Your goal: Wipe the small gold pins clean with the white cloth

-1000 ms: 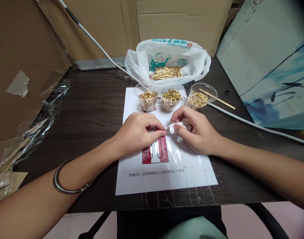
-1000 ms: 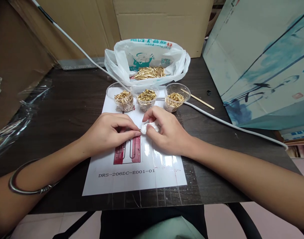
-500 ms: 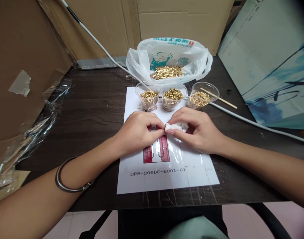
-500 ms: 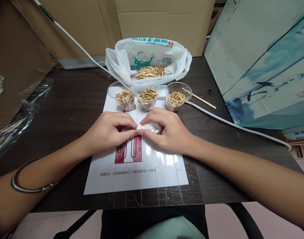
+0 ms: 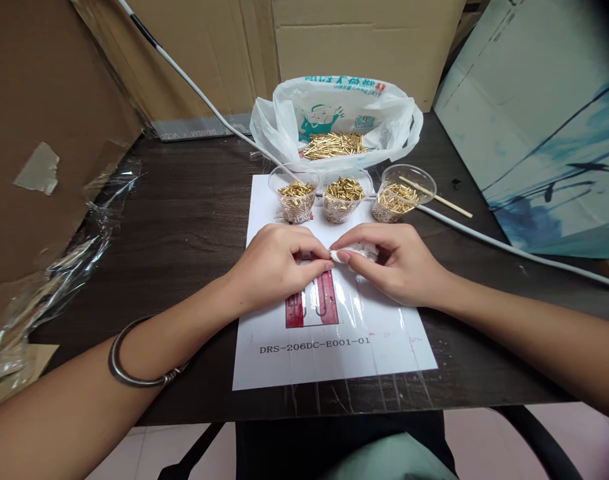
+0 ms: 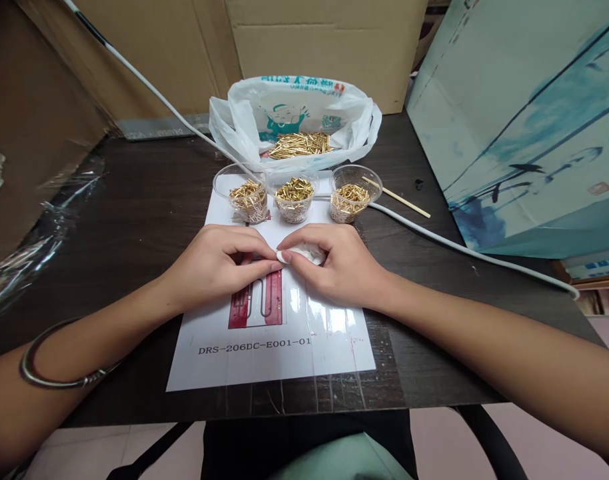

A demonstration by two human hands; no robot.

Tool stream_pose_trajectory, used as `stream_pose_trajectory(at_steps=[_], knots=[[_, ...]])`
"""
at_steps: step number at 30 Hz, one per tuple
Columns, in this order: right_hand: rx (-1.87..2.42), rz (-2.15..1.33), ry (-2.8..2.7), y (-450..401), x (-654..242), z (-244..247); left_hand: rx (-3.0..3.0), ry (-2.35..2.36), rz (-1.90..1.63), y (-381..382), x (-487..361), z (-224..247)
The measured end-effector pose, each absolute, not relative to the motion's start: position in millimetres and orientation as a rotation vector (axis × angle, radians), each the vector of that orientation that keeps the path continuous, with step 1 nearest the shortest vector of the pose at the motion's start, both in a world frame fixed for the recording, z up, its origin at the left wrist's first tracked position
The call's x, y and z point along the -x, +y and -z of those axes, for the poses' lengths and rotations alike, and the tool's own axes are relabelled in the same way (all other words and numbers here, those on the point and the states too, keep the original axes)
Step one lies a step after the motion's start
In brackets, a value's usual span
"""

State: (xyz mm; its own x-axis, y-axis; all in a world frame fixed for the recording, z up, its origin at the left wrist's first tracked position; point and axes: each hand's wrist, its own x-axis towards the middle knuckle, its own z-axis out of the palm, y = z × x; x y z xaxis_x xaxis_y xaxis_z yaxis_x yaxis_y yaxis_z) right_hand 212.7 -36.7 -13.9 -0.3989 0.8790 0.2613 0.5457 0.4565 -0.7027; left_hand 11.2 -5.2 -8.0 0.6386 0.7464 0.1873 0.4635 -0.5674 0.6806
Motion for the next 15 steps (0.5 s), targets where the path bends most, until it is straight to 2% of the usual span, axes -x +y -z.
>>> stream_pose_trajectory(at_steps=[15], knots=[[1.137,-0.794,-2.064,-34.1,-213.1,16.7,-2.283,0.952,-0.602,-5.7,-9.4,8.9]])
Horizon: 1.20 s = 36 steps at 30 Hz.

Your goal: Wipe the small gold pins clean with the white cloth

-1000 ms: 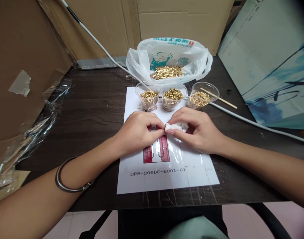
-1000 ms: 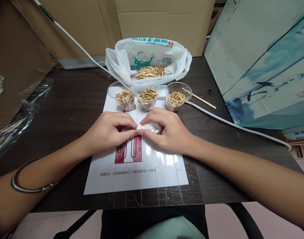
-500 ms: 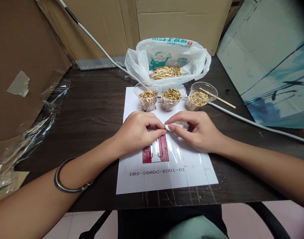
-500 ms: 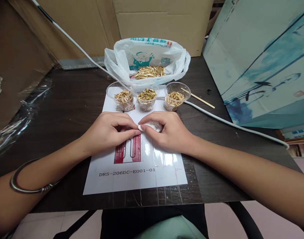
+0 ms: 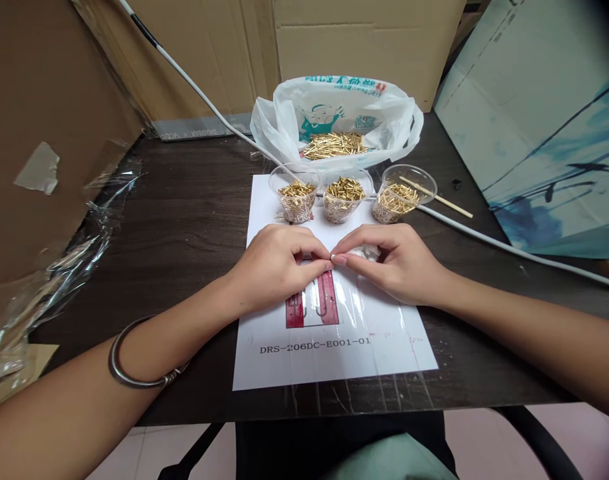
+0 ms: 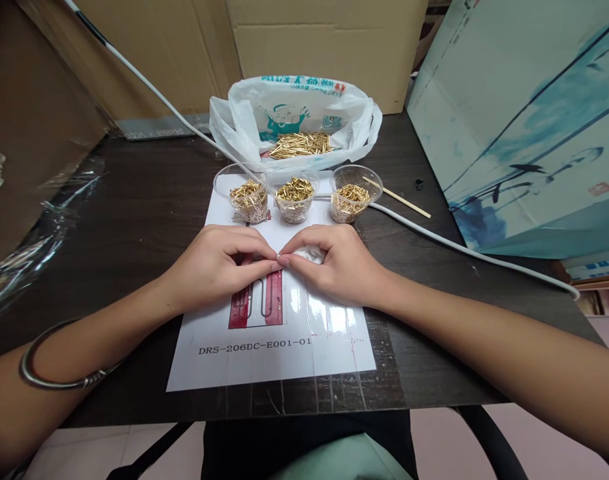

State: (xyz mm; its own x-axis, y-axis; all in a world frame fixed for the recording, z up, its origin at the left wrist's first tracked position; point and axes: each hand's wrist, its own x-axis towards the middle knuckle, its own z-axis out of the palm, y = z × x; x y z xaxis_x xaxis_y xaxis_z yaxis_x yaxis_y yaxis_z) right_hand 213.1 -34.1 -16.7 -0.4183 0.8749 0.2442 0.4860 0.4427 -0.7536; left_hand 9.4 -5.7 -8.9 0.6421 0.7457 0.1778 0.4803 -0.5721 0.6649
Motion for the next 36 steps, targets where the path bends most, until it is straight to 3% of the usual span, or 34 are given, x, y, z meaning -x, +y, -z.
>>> stream_pose_trajectory(at_steps=[36], knots=[[1.249,-0.812,-1.949,-35.4,-207.4,16.5,-2.294,0.967,-0.578,-4.4,-11.0,9.7]])
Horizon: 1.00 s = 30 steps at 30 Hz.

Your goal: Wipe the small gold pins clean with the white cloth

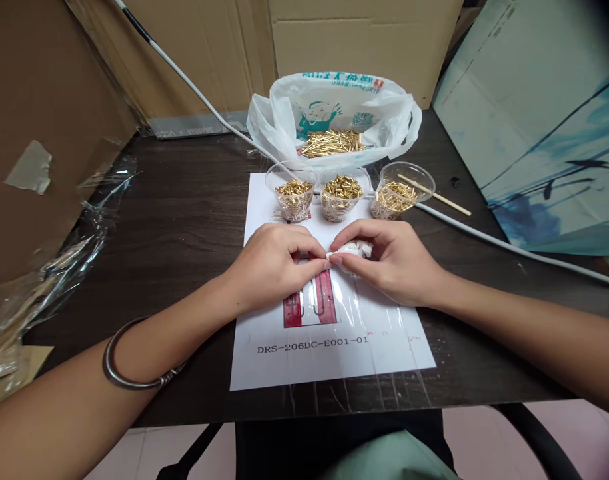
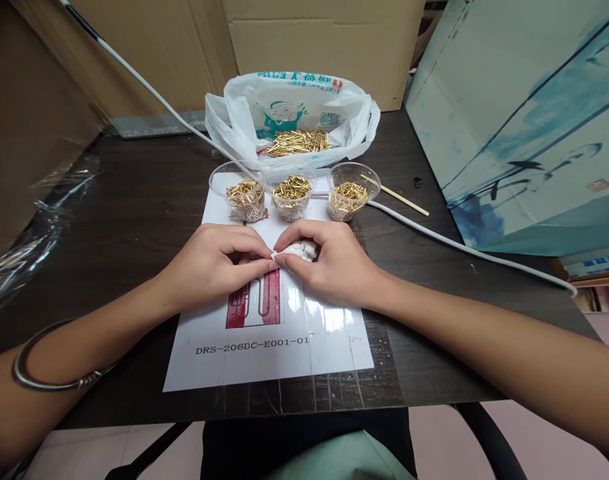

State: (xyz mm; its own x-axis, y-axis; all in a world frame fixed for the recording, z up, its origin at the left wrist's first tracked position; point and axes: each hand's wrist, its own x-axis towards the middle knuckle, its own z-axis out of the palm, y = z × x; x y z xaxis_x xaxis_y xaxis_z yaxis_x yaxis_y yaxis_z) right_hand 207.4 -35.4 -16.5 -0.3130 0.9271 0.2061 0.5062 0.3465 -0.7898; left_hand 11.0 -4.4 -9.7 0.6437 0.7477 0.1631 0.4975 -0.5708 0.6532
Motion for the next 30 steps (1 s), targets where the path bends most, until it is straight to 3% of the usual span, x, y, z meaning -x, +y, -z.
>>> stream_pose_trajectory(at_steps=[30], knots=[[1.259,-0.895,-1.854,-31.9,-205.8,19.9,-2.251,1.033,-0.467,-1.4,-8.7,3.8]])
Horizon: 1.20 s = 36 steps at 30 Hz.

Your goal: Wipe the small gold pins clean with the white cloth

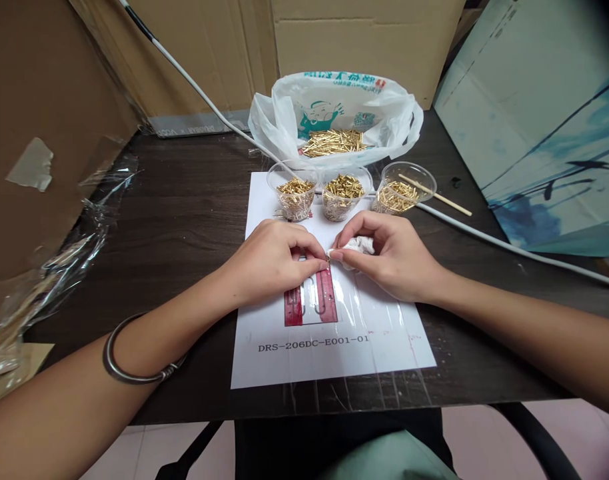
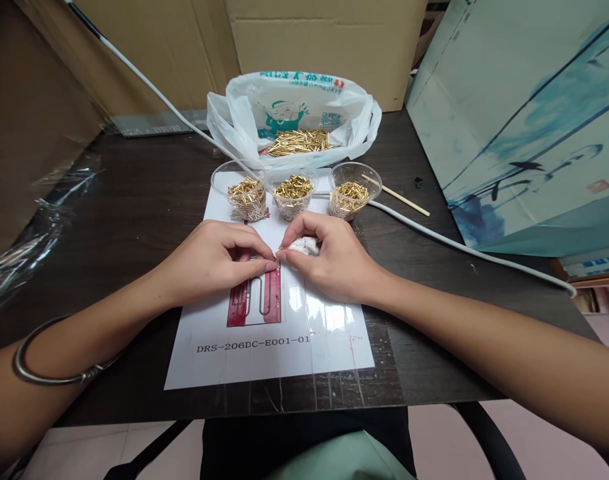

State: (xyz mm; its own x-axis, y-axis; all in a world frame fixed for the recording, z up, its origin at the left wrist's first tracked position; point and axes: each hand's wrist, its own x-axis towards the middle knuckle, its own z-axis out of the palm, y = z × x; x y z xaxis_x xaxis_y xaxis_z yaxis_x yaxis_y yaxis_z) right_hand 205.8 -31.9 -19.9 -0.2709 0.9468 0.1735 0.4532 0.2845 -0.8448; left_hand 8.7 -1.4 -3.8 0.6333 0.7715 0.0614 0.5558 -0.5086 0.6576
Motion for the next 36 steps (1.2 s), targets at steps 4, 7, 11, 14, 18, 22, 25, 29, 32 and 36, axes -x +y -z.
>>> stream_pose_trajectory(at_steps=[4,7,11,14,18,22,25,29,32,36], knots=[[1.272,-0.899,-1.851,-31.7,-205.7,19.1,-2.244,1.020,-0.483,-1.7,-8.2,4.2],[1.269,-0.904,-1.851,-31.1,-205.8,18.8,-2.237,1.009,-0.485,-1.7,-8.1,3.9],[1.258,-0.935,-1.833,-29.9,-206.3,19.4,-2.242,1.007,-0.486,-2.3,-8.4,3.4],[1.252,-0.984,-1.801,-29.1,-206.5,20.0,-2.250,1.018,-0.480,-3.2,-8.8,3.0],[1.252,-1.029,-1.743,-29.2,-206.2,20.3,-2.256,1.026,-0.485,-3.7,-9.2,3.1],[1.254,-1.020,-1.747,-29.6,-206.3,20.7,-2.269,1.033,-0.486,-3.2,-8.8,4.0],[1.240,-1.031,-1.731,-29.2,-206.7,21.1,-2.270,1.041,-0.491,-2.7,-8.7,4.6],[1.233,-1.049,-1.721,-29.2,-206.7,21.2,-2.284,1.028,-0.508,-2.6,-9.4,4.7],[1.246,-1.009,-1.743,-29.8,-206.4,21.1,-2.288,1.021,-0.512,-3.1,-10.1,4.3],[1.258,-0.979,-1.767,-30.4,-206.2,20.6,-2.275,1.022,-0.501,-3.6,-10.0,3.9]])
